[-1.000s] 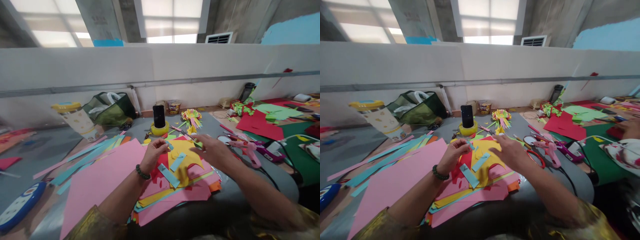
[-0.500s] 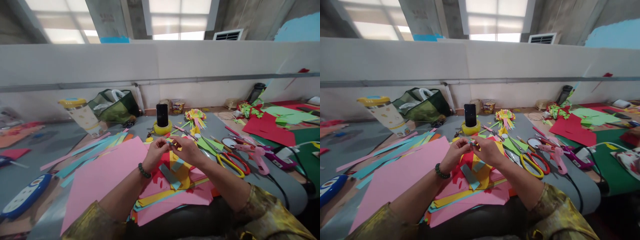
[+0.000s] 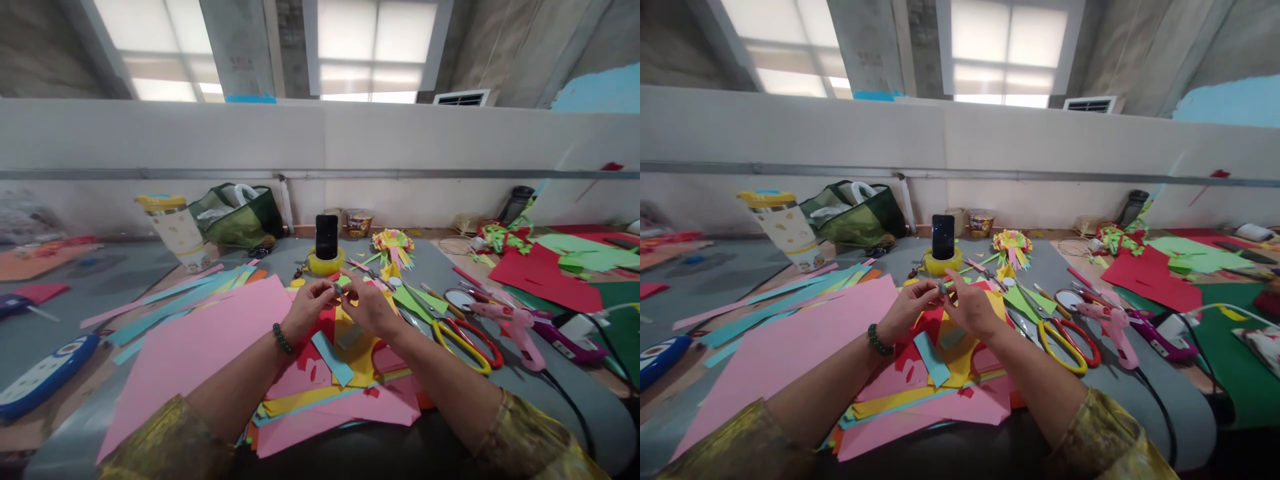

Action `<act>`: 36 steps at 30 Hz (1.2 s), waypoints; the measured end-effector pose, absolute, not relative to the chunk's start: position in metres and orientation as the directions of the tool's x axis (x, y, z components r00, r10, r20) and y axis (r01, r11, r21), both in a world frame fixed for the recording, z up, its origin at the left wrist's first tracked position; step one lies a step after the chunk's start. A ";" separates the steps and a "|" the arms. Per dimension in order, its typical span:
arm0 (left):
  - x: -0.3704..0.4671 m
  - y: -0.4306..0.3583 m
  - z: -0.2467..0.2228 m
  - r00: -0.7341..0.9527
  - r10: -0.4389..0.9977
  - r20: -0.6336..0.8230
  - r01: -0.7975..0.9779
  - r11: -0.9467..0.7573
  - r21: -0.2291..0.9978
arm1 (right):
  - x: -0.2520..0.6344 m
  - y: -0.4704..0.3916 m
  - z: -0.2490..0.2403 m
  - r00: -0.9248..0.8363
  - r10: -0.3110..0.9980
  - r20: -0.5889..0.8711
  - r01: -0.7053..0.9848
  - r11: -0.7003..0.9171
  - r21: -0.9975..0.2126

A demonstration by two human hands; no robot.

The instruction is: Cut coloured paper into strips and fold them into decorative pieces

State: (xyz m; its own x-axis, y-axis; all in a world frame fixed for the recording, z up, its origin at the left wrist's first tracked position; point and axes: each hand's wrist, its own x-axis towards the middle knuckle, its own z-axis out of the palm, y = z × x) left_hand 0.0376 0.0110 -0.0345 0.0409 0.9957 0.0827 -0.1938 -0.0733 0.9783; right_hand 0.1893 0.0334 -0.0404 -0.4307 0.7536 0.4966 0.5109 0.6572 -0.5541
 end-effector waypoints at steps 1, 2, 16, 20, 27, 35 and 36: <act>0.038 0.011 -0.034 0.034 0.996 0.083 -0.204 -0.075 0.976 | 0.189 0.034 -0.040 -0.425 0.754 0.501 0.482 0.657 -0.579; 0.038 0.010 -0.033 0.025 0.996 0.082 -0.215 -0.075 0.974 | 0.189 0.035 -0.040 -0.417 0.757 0.503 0.447 0.653 -0.612; 0.038 0.006 -0.026 -0.068 0.995 0.074 -0.244 -0.088 0.966 | 0.190 0.048 -0.032 -0.267 0.937 0.225 -0.118 0.200 -0.973; 0.039 0.005 -0.025 -0.081 0.994 0.073 -0.233 -0.090 0.968 | 0.192 0.048 -0.028 -0.279 0.940 0.196 -0.136 0.164 -0.977; 0.038 0.006 -0.024 -0.100 0.992 0.071 -0.271 -0.096 0.958 | 0.194 0.053 -0.030 -0.281 0.939 0.200 -0.137 0.167 -0.976; 0.036 0.010 -0.029 -0.105 0.994 0.027 -0.274 -0.055 0.960 | 0.195 0.060 -0.036 -0.183 0.952 0.244 -0.175 0.213 -0.961; 0.035 0.010 -0.029 -0.102 0.995 0.016 -0.264 -0.043 0.964 | 0.196 0.060 -0.036 -0.171 0.951 0.257 -0.179 0.227 -0.957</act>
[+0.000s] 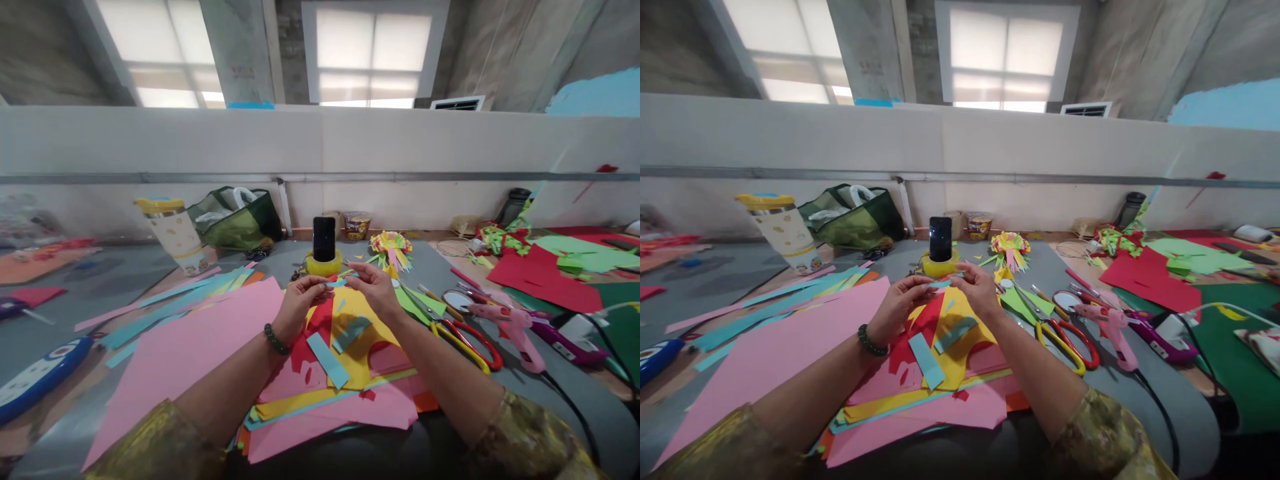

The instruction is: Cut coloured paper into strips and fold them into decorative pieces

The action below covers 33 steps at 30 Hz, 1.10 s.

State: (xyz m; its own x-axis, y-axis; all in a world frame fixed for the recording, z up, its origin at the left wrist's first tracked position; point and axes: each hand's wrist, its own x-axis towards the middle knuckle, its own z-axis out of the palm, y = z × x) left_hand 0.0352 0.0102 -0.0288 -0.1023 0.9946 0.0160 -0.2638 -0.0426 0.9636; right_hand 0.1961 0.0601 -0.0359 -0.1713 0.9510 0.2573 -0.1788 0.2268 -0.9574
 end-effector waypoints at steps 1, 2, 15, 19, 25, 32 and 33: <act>0.035 0.010 -0.028 -0.095 0.996 0.002 -0.249 -0.026 0.968 | 0.197 0.060 -0.035 -0.162 0.950 0.268 -0.178 0.239 -0.955; 0.034 0.011 -0.028 -0.087 0.996 -0.014 -0.235 -0.007 0.972 | 0.198 0.060 -0.035 -0.158 0.948 0.275 -0.171 0.248 -0.953; 0.036 0.005 -0.030 0.238 0.963 -0.124 -0.242 0.183 0.953 | 0.196 0.047 -0.031 -0.397 0.815 0.423 0.003 0.462 -0.887; 0.036 0.005 -0.030 0.236 0.969 -0.067 -0.224 0.121 0.967 | 0.195 0.048 -0.033 -0.375 0.843 0.387 -0.067 0.391 -0.918; 0.037 0.005 -0.031 0.267 0.962 -0.053 -0.157 0.098 0.983 | 0.195 0.052 -0.034 -0.349 0.878 0.327 -0.143 0.295 -0.945; 0.037 0.005 -0.031 0.266 0.960 -0.085 -0.136 0.125 0.983 | 0.196 0.054 -0.035 -0.311 0.892 0.327 -0.173 0.285 -0.943; 0.037 0.005 -0.031 0.264 0.960 -0.088 -0.133 0.126 0.983 | 0.196 0.054 -0.035 -0.316 0.887 0.337 -0.170 0.296 -0.940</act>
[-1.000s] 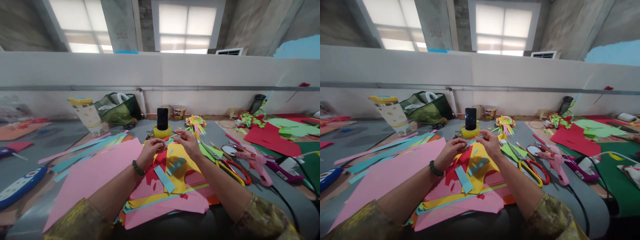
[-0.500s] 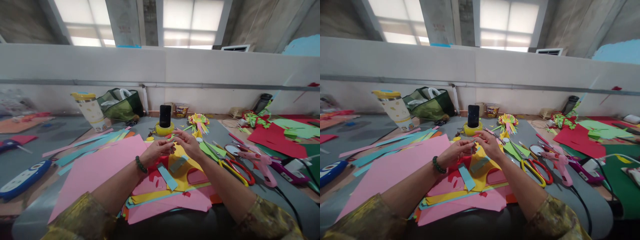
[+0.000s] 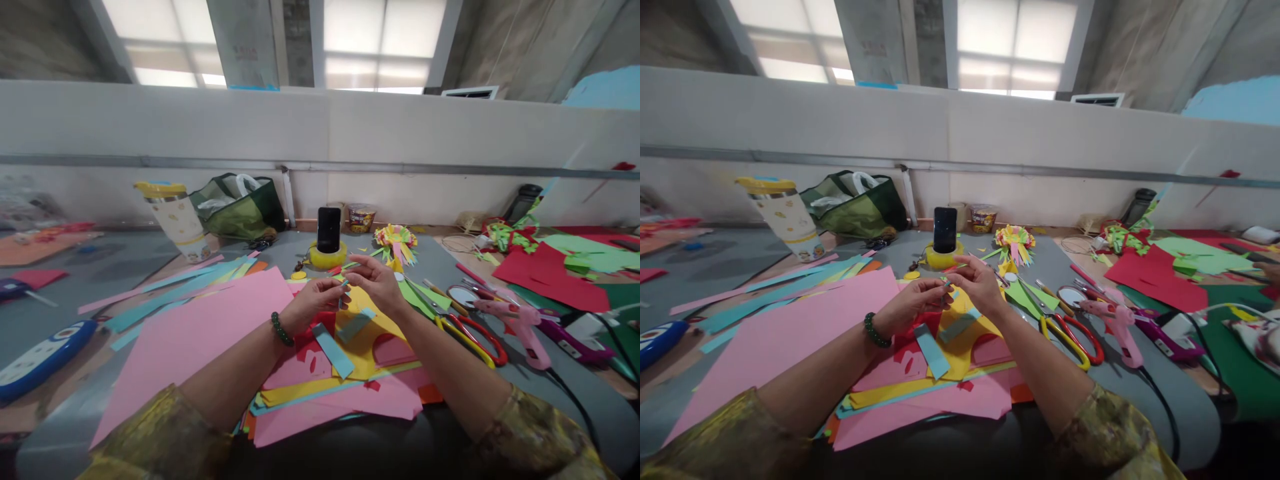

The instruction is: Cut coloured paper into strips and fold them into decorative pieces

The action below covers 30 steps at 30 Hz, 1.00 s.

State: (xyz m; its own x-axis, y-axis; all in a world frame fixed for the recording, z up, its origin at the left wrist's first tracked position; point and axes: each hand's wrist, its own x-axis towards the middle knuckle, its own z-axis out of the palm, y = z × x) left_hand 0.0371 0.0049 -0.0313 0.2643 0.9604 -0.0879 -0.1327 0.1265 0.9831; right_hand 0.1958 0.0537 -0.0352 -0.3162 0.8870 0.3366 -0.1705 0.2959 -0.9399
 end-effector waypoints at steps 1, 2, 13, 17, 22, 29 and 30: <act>0.037 0.005 -0.031 0.262 0.961 -0.089 -0.132 0.127 0.983 | 0.196 0.054 -0.036 -0.323 0.880 0.348 -0.165 0.309 -0.936; 0.037 0.005 -0.032 0.262 0.961 -0.090 -0.132 0.128 0.983 | 0.196 0.054 -0.037 -0.329 0.873 0.359 -0.158 0.324 -0.933; 0.039 0.007 -0.035 0.282 0.959 -0.023 -0.225 0.090 0.970 | 0.197 0.056 -0.039 -0.347 0.834 0.430 -0.109 0.420 -0.901; 0.040 0.008 -0.037 0.268 0.963 -0.020 -0.233 0.085 0.969 | 0.196 0.056 -0.040 -0.343 0.827 0.445 -0.099 0.440 -0.893; 0.038 0.006 -0.036 0.311 0.948 -0.065 -0.269 0.154 0.951 | 0.198 0.058 -0.038 -0.339 0.854 0.395 -0.152 0.365 -0.919; 0.038 0.004 -0.030 0.370 0.917 -0.147 -0.327 0.277 0.903 | 0.198 0.056 -0.035 -0.362 0.867 0.342 -0.233 0.271 -0.934; 0.038 0.004 -0.030 0.375 0.917 -0.137 -0.325 0.268 0.907 | 0.198 0.055 -0.035 -0.363 0.869 0.336 -0.237 0.262 -0.935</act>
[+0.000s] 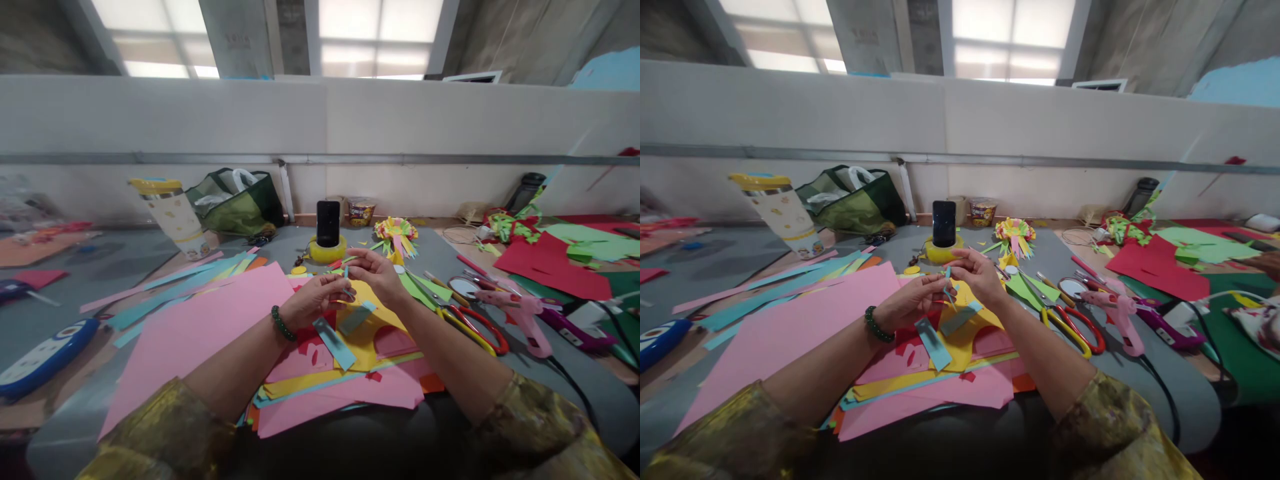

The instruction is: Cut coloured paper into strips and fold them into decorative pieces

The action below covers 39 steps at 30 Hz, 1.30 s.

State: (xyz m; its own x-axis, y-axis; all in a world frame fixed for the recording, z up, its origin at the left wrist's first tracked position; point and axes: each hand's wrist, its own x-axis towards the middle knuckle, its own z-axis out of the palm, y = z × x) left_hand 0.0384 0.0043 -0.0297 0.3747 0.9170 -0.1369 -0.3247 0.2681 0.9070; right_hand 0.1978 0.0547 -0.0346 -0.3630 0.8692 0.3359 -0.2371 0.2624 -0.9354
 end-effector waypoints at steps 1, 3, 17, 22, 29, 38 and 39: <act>0.039 0.004 -0.030 0.373 0.919 -0.127 -0.316 0.254 0.914 | 0.197 0.054 -0.034 -0.363 0.872 0.329 -0.238 0.255 -0.937; 0.040 0.005 -0.031 0.350 0.930 -0.111 -0.287 0.219 0.933 | 0.196 0.052 -0.034 -0.358 0.878 0.320 -0.229 0.249 -0.941; 0.041 0.005 -0.034 0.271 0.960 -0.068 -0.240 0.136 0.961 | 0.197 0.053 -0.034 -0.366 0.855 0.369 -0.167 0.329 -0.929; 0.039 0.007 -0.039 0.254 0.967 0.019 -0.202 0.034 0.979 | 0.197 0.055 -0.035 -0.309 0.874 0.375 -0.162 0.340 -0.926; 0.038 0.009 -0.040 0.186 0.981 0.057 -0.159 -0.027 0.987 | 0.197 0.058 -0.037 -0.306 0.876 0.372 -0.118 0.352 -0.928; 0.013 0.020 -0.023 0.011 0.996 0.084 0.051 -0.084 0.995 | 0.212 0.072 -0.029 -0.239 0.935 0.261 -0.254 0.199 -0.947; 0.009 0.024 -0.023 -0.034 0.995 0.089 0.144 -0.083 0.986 | 0.213 0.074 -0.030 -0.285 0.931 0.227 -0.254 0.155 -0.955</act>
